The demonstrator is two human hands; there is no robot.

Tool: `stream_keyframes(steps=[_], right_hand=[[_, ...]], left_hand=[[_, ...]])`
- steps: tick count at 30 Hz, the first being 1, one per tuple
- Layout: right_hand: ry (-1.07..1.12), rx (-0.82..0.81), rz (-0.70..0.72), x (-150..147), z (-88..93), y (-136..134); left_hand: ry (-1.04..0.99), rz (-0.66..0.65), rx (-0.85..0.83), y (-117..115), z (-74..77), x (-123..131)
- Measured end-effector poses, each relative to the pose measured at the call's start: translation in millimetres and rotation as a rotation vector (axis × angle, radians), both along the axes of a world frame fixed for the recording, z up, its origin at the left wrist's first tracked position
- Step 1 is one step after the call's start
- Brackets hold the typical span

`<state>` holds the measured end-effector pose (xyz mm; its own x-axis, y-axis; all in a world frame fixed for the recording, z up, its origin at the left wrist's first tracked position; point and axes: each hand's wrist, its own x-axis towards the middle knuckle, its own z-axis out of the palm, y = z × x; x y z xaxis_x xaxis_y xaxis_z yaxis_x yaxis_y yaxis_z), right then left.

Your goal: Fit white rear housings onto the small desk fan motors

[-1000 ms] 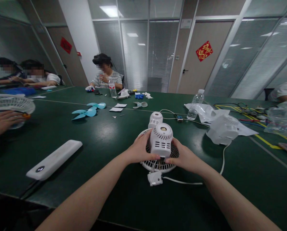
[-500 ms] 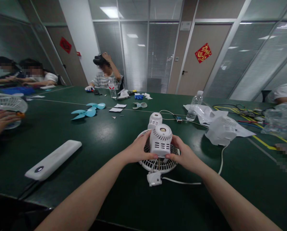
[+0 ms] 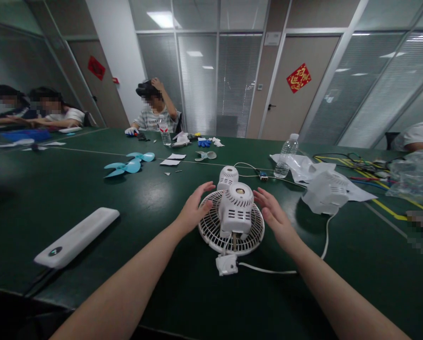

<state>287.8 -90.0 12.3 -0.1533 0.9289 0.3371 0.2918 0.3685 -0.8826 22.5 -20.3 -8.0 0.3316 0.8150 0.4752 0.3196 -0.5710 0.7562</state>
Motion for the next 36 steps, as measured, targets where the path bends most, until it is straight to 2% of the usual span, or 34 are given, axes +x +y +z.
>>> stream_keyframes(steps=[3, 5, 8, 13, 15, 20, 25, 29, 33, 36], right_hand=[[0.045, 0.047, -0.088, 2, -3.2, 5], [0.048, 0.05, -0.1, 3, -5.0, 7], [0.021, 0.04, -0.064, 1, -7.4, 6], [-0.104, 0.026, 0.101, -11, -12.9, 0], [-0.169, -0.009, 0.125, -17, -15.3, -2], [-0.279, -0.06, 0.022, -27, -13.0, -4], [-0.333, -0.073, 0.0, -27, 0.5, -7], [-0.343, -0.093, 0.022, -25, 10.3, -13], [-0.361, -0.099, 0.047, -10, 16.1, -30], [-0.419, -0.083, -0.024, 13, 16.7, -51]], left_hand=[[-0.066, 0.235, 0.008, 7, 2.6, -5], [-0.036, 0.306, 0.02, 9, 4.0, -7], [0.021, 0.301, 0.032, 8, 3.6, -7], [0.097, 0.277, 0.06, 7, 0.5, -5], [0.121, 0.276, 0.085, 8, -1.3, -5], [0.141, 0.303, 0.09, 20, -14.6, -10], [0.036, 0.394, -0.017, 41, -34.0, -25], [0.0, 0.424, -0.072, 48, -41.7, -35], [-0.024, 0.409, -0.125, 49, -43.7, -38], [-0.038, 0.395, -0.156, 49, -43.4, -38]])
